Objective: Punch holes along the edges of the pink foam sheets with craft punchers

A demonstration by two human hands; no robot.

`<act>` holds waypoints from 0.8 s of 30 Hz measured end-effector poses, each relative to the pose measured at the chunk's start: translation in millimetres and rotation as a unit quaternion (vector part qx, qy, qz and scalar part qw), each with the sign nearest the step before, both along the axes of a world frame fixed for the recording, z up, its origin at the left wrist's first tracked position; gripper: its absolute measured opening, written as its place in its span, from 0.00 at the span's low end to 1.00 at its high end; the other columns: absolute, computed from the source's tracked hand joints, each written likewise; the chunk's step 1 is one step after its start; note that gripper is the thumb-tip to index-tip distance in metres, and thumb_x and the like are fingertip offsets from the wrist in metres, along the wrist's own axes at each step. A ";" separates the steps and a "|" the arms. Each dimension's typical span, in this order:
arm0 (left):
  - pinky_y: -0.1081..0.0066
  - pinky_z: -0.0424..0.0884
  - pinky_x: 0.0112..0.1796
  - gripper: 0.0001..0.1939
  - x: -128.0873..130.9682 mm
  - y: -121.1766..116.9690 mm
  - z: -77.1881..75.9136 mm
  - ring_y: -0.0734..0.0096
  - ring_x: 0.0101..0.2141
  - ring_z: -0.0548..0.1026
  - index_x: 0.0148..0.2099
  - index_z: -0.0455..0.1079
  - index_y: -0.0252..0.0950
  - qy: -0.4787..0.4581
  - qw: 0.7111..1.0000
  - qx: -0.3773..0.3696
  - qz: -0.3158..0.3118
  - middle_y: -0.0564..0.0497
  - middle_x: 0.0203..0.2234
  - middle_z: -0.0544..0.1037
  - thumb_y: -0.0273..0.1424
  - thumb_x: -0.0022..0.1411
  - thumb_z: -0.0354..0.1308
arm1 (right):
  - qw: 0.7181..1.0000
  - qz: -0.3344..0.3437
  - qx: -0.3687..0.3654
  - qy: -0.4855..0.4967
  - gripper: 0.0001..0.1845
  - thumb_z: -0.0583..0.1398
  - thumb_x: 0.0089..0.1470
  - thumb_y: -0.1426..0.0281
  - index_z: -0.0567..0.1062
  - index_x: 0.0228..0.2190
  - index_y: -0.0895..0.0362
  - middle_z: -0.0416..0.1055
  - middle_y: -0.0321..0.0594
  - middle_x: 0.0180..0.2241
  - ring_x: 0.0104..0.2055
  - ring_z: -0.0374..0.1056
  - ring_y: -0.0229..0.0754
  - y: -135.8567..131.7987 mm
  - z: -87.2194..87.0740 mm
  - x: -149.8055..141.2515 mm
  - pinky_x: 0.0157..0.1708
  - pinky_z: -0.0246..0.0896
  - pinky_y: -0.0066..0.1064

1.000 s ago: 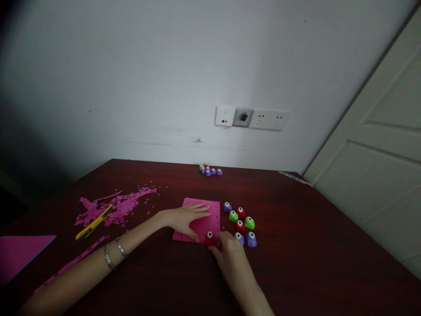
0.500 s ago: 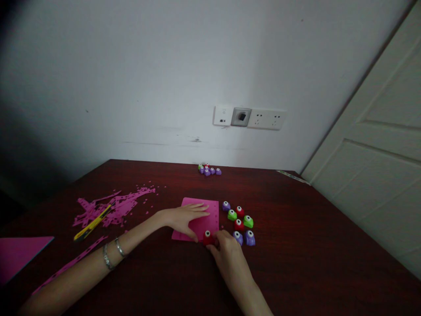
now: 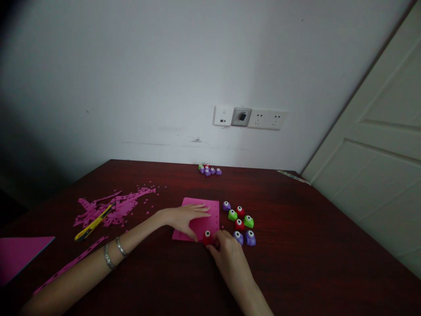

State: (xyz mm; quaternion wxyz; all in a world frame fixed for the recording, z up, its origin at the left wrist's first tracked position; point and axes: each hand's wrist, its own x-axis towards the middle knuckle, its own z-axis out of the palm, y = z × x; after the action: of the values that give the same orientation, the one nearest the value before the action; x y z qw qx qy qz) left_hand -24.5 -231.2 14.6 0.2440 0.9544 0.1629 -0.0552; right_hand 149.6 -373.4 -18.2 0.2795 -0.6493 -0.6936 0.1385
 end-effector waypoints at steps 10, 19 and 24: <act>0.60 0.46 0.58 0.42 1.8 -5.9 17.5 0.60 0.61 0.47 0.61 0.53 0.36 -0.042 0.998 -0.051 0.004 0.45 0.61 0.52 0.48 0.48 0.60 | 0.999 -0.029 -0.023 -0.012 0.04 0.61 0.43 0.71 0.70 0.22 0.57 0.68 0.36 0.22 0.24 0.63 0.37 1.0 8.7 -2.5 0.23 0.54 0.26; 0.69 0.65 0.43 0.19 0.3 -6.3 32.4 0.66 0.40 0.73 0.41 0.73 0.35 -0.195 0.969 -0.018 0.149 0.48 0.38 0.77 0.44 0.59 0.51 | 0.980 -0.018 -0.115 0.161 0.19 0.52 0.53 0.56 0.67 0.21 0.57 0.66 0.34 0.15 0.16 0.60 0.33 3.0 26.9 7.7 0.16 0.51 0.23; 0.74 0.66 0.25 0.23 3.8 -5.8 27.4 0.73 0.24 0.73 0.28 0.71 0.30 -0.200 0.949 -0.129 0.209 0.49 0.21 0.75 0.45 0.60 0.47 | 0.940 0.029 -0.282 0.190 0.25 0.51 0.51 0.52 0.64 0.15 0.57 0.60 0.31 0.08 0.09 0.52 0.29 15.7 34.2 12.6 0.09 0.42 0.20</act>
State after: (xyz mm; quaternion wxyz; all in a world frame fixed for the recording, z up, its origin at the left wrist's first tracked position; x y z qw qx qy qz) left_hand -20.8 -237.0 42.1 0.3986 0.8507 0.2984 0.1683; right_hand 162.2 -357.6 16.1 0.2073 -0.6425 -0.5790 0.4571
